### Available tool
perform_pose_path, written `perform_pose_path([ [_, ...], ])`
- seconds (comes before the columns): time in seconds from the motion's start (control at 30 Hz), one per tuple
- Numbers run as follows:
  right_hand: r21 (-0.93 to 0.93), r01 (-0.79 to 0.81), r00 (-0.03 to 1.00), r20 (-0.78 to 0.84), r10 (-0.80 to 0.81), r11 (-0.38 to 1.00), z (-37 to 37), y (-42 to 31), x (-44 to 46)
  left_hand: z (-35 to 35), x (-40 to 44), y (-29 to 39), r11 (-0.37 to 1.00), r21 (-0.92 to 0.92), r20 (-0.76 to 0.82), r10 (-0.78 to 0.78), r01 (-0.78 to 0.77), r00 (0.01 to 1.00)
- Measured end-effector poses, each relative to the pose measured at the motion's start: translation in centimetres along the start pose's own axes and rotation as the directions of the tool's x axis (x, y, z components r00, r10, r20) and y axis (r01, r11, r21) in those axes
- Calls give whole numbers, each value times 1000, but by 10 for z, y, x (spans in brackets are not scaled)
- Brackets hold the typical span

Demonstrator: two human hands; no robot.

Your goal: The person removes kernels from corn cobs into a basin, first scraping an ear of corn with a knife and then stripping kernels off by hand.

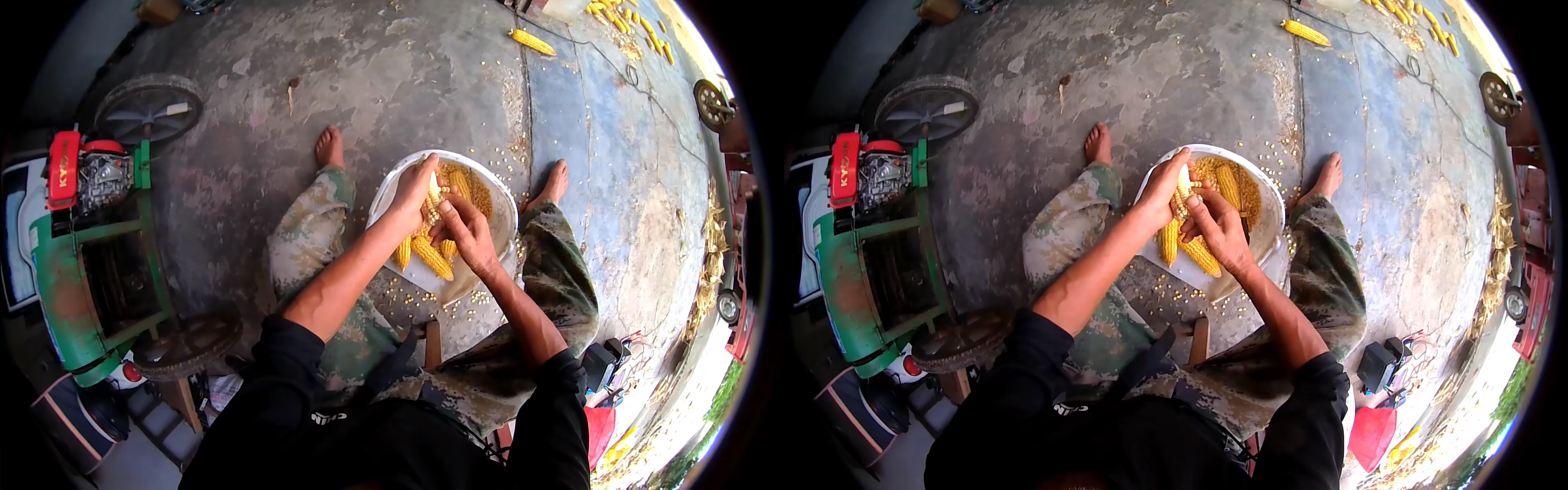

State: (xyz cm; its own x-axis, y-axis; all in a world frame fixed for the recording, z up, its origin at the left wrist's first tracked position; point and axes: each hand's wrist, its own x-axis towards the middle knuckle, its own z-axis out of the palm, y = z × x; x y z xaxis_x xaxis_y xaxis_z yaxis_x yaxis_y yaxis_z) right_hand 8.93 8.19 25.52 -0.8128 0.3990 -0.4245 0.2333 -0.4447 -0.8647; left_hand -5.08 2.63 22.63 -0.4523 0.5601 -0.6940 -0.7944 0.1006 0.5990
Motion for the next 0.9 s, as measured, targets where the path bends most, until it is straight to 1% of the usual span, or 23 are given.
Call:
perform_pose_path([
  [0.03,-77,47,998,47,-43,996,0,3,0,-1,1,-1,1000,2,-2,1,-1,1000],
  [0.1,-54,72,997,21,-71,996,3,7,0,-2,2,-4,1000,16,-28,4,-3,1000],
  [0.17,-132,86,990,-101,-100,987,8,11,0,-5,3,-7,996,90,-12,18,-17,1000],
  [0.2,-136,69,987,-134,-87,988,9,8,0,-3,1,-7,996,90,-11,17,-15,1000],
  [0.23,-136,69,987,-137,-87,988,9,9,1,-1,-2,-8,984,177,-25,43,-38,999],
  [0.27,-122,38,981,-182,-60,992,9,10,3,2,-4,-8,963,263,-35,70,-58,997],
  [0.3,-106,9,973,-229,-33,994,8,12,4,3,-4,-10,962,266,-30,67,-56,997],
  [0.33,-159,8,975,-216,-43,987,6,12,5,4,-4,-12,972,227,-28,76,-68,997],
  [0.37,-160,7,975,-217,-42,987,3,11,5,4,-4,-14,980,184,-30,87,-80,996],
  [0.43,99,-136,958,-242,157,986,0,2,7,5,-2,-11,986,150,-9,74,-72,997],
  [0.5,138,-143,947,-270,176,980,-1,5,9,3,-1,-11,995,91,33,33,-36,999],
  [0.53,56,-100,969,-221,109,993,0,5,9,1,0,-11,988,143,51,42,-49,998],
  [0.57,-26,-51,985,-165,46,998,0,5,9,1,1,-12,989,142,50,43,-50,998],
  [0.6,-109,-40,989,-149,23,993,3,0,6,2,2,-13,982,173,13,77,-78,997],
  [0.63,-109,-41,989,-145,25,993,5,-1,4,3,2,-14,973,205,-22,112,-105,994],
  [0.67,-161,-29,990,-143,5,987,6,-2,4,3,0,-15,954,267,-31,151,-138,988],
  [0.7,-213,-16,990,-142,-15,977,7,-2,3,4,-1,-15,954,267,-31,151,-138,988],
  [0.73,-190,-52,983,-182,17,980,6,0,6,5,-3,-17,962,234,-43,155,-141,987],
  [0.77,-190,-53,983,-184,18,980,7,2,6,5,-4,-17,969,201,-55,158,-144,986],
  [0.8,-209,-4,977,-211,-41,978,10,3,6,4,-2,-19,969,201,-54,157,-144,986],
  [0.83,-229,45,966,-238,-101,972,11,4,5,3,1,-20,959,243,-52,165,-147,985],
  [0.87,-228,45,966,-239,-101,973,11,5,6,1,3,-22,947,284,-50,172,-151,984],
  [0.9,-274,61,963,-235,-128,960,11,5,7,3,0,-20,947,284,-49,172,-151,984],
])
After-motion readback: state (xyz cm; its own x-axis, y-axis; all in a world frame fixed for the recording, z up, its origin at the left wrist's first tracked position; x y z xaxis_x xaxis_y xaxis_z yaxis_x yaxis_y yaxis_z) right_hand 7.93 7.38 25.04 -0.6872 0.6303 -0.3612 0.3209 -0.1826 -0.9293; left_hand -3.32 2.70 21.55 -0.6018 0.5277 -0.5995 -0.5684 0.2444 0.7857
